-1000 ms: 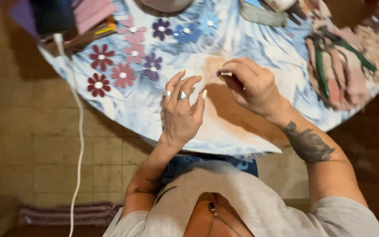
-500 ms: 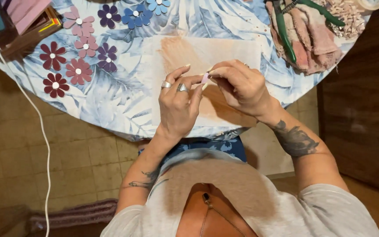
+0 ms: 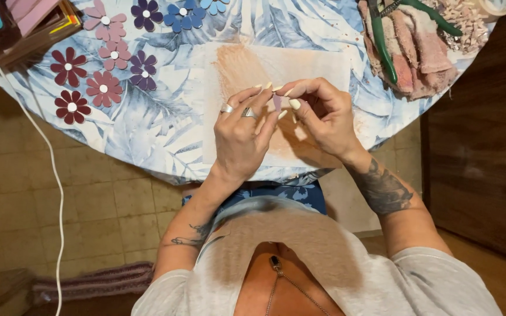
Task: Sanding the edges of small flower-shaped mosaic pieces using sandpaper on a table to smooth them.
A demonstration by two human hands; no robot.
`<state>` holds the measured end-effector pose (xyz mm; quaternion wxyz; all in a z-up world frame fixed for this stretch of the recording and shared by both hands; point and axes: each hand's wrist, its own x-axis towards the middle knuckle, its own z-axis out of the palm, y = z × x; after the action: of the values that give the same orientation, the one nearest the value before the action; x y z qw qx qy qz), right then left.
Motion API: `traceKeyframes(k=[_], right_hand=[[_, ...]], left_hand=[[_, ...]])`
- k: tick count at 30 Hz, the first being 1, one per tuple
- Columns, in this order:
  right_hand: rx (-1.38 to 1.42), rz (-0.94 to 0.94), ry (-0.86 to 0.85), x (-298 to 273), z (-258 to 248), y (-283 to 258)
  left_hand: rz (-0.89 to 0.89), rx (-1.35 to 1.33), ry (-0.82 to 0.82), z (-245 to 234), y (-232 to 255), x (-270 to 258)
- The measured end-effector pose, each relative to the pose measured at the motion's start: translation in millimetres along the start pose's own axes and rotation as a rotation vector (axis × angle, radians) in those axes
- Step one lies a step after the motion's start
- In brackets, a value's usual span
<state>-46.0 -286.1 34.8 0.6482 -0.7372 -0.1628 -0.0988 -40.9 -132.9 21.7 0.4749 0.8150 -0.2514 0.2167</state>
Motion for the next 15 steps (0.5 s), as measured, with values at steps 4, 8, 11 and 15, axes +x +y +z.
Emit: traceKeyframes(k=[4,8,11,15], right_hand=[[-0.045,-0.029,-0.009,-0.9,3.8,-6.4],[-0.208,-0.059,-0.042,0.8,3.2,-11.4],[-0.352,-0.066,-0.161,6.8,-1.3,-6.7],[-0.373,-0.03,-0.329,8.8,-0.8,3.0]], left_hand=[[-0.029,-0.006,0.002,0.1,-2.5,-3.2],[-0.003,0.088,-0.003,-4.2,-1.2,-1.9],[0.048,0.186,-0.017,-4.6,-3.0,-3.4],[0.116,0.263,-0.048,-1.0,-4.8,-7.2]])
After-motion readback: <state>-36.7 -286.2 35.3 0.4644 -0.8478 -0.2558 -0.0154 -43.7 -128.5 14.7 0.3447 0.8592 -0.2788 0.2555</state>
